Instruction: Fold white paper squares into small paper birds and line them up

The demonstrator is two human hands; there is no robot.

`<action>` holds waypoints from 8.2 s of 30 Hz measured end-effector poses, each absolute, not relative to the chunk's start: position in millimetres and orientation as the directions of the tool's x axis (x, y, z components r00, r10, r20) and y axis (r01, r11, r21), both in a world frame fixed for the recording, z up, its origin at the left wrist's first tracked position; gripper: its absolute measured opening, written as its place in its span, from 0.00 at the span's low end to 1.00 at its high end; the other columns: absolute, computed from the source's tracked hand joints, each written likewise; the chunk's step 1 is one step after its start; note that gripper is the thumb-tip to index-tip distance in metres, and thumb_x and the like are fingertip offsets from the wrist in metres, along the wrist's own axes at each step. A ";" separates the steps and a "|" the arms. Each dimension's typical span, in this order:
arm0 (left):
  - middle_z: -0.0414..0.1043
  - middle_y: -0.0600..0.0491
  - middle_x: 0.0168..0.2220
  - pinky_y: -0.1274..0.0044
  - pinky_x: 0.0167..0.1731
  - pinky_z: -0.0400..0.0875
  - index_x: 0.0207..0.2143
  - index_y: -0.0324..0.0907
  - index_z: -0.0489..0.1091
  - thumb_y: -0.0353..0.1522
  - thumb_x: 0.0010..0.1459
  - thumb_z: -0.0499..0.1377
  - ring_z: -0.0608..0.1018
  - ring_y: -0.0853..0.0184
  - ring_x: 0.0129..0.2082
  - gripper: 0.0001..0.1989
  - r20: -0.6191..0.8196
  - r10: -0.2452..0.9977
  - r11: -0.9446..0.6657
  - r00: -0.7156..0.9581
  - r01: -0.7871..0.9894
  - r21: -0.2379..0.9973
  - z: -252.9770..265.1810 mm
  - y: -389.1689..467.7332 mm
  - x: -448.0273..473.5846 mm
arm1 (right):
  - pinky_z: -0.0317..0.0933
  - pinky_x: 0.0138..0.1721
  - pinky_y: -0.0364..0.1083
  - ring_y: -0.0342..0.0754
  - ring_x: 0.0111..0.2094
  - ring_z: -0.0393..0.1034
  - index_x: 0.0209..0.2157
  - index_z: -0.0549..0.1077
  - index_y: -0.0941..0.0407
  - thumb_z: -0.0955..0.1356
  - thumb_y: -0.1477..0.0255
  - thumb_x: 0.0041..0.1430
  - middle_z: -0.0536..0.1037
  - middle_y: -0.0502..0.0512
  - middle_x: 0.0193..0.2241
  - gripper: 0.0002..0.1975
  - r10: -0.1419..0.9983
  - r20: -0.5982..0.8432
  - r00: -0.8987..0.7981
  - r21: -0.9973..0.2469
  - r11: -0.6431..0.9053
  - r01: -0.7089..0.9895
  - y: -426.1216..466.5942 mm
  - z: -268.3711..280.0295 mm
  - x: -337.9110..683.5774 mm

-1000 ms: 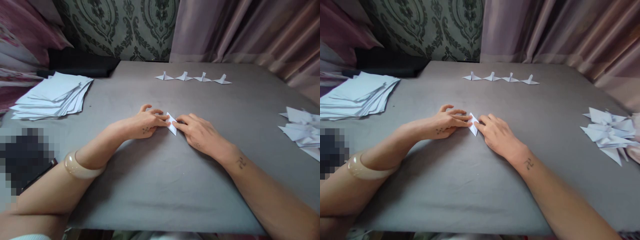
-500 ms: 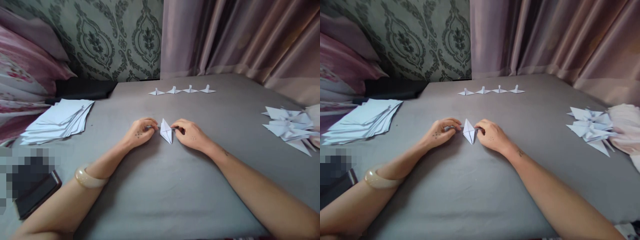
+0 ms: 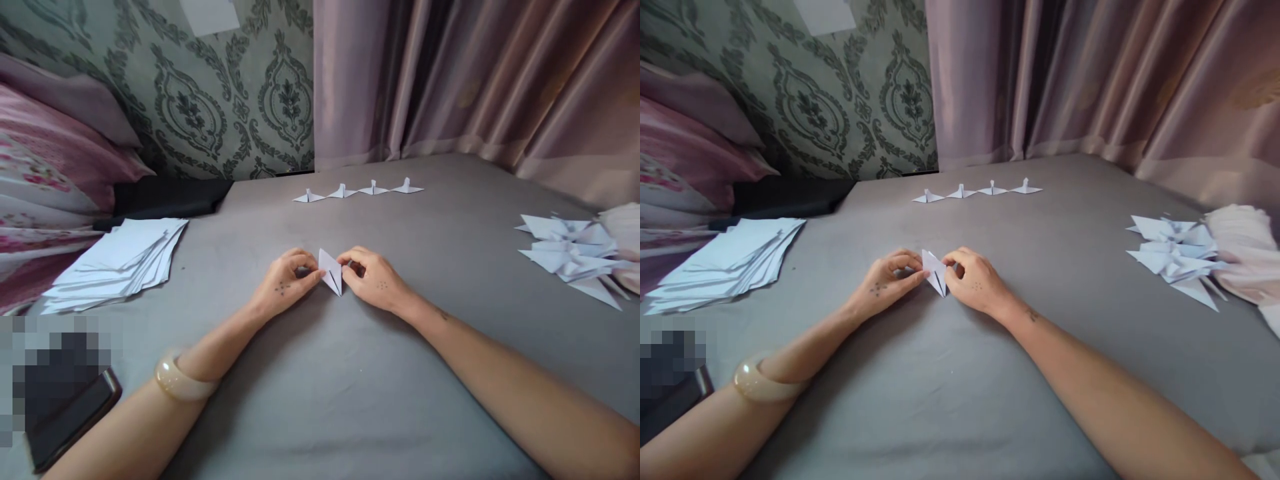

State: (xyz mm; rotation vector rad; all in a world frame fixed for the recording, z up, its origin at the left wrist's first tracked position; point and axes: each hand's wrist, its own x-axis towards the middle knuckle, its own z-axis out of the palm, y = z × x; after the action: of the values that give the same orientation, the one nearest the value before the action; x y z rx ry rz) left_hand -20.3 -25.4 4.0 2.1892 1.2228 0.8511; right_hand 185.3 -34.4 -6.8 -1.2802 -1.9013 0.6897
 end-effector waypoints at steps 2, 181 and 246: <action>0.74 0.49 0.40 0.70 0.45 0.70 0.31 0.43 0.72 0.36 0.60 0.59 0.76 0.65 0.41 0.07 0.459 0.821 -0.565 0.338 0.597 0.570 6.7 -29.5 -17.6 | 0.64 0.35 0.45 0.43 0.31 0.70 0.37 0.74 0.55 0.64 0.75 0.55 0.77 0.53 0.36 0.09 0.932 0.328 -0.156 -0.802 0.361 0.476 -36.2 -4.2 182.9; 0.76 0.51 0.30 0.74 0.35 0.69 0.28 0.38 0.75 0.40 0.51 0.67 0.75 0.67 0.32 0.13 -0.028 0.929 0.019 0.368 0.028 0.999 11.6 -43.7 -0.1 | 0.61 0.35 0.46 0.44 0.31 0.66 0.21 0.75 0.53 0.73 0.63 0.52 0.71 0.49 0.27 0.12 0.972 0.190 -0.139 -0.981 0.195 0.019 -50.1 13.4 169.3; 0.68 0.55 0.22 0.80 0.26 0.57 0.27 0.36 0.75 0.38 0.47 0.69 0.66 0.76 0.22 0.13 -0.091 0.965 0.131 0.248 -0.153 0.979 -0.9 -24.5 -9.3 | 0.56 0.26 0.42 0.40 0.24 0.64 0.27 0.77 0.58 0.75 0.57 0.45 0.73 0.49 0.23 0.17 0.996 -0.063 -0.070 -0.995 -0.068 -0.072 -40.8 0.8 165.2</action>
State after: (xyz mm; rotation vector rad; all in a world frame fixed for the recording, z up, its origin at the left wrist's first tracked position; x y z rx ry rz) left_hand -9.3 -24.5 -0.9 1.1101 0.9624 1.0274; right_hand 165.2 -40.8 0.8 -1.1684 -1.1709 1.3416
